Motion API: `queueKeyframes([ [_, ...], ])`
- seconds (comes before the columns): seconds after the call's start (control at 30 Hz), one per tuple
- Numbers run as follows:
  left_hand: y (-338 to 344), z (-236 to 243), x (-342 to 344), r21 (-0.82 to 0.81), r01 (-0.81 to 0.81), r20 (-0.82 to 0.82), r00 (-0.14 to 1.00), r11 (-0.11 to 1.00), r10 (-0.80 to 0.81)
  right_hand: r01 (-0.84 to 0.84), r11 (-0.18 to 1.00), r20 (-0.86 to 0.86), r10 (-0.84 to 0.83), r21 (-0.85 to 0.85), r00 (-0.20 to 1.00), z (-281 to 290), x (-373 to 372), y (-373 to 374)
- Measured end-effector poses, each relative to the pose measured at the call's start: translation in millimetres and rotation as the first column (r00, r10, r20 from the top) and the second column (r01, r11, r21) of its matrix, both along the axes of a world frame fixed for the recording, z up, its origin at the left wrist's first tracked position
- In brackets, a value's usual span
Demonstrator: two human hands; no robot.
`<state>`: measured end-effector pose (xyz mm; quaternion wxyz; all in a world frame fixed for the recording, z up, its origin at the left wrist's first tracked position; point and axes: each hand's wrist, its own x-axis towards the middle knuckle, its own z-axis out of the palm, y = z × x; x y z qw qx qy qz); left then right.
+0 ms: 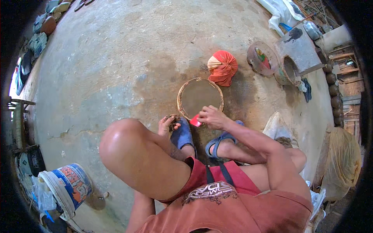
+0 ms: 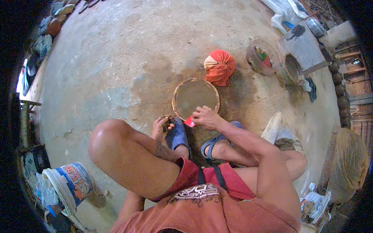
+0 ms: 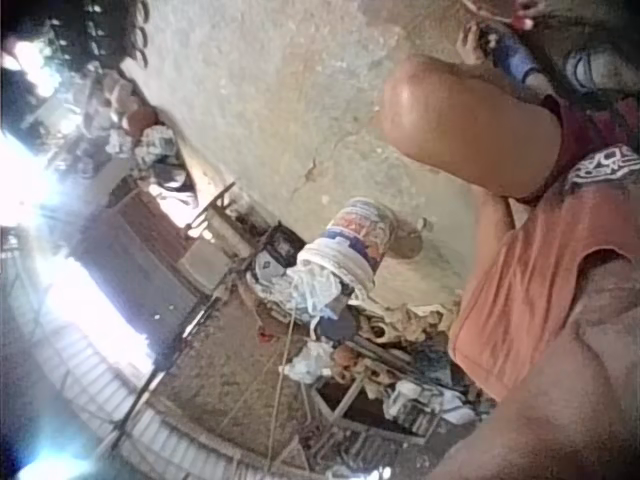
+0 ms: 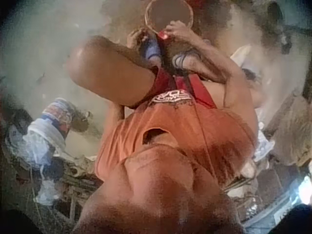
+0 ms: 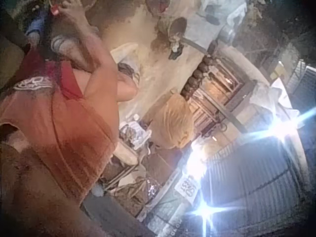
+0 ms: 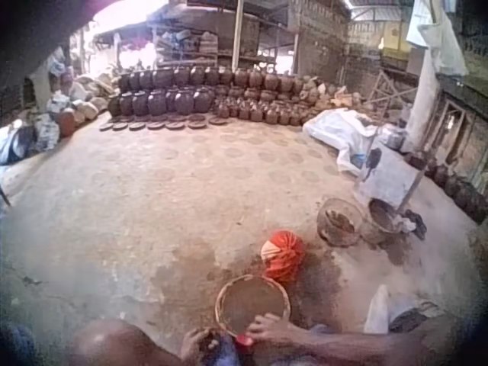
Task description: The person shapes a piece of clay by hand on a wooden board, then smooths the surface using a small red tool.
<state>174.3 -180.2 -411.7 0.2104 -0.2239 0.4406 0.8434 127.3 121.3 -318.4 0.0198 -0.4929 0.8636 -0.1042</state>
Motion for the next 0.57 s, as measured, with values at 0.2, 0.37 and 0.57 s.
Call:
queueKeyframes([
  [0.2,3,8,-2,-0.066,0.000,-0.001,1.000,0.998,0.000,0.344,0.902,-0.253,-0.407,-0.259,0.878,4,-68,-7],
  [0.37,21,12,-3,-0.001,-0.030,-0.022,0.999,1.000,0.030,0.390,0.911,-0.145,-0.407,-0.131,0.902,-17,-73,-22],
  [0.57,-24,-4,-14,-0.057,-0.015,-0.057,0.998,0.998,0.011,-0.094,0.994,-0.097,0.088,-0.061,0.991,-8,-1,43],
])
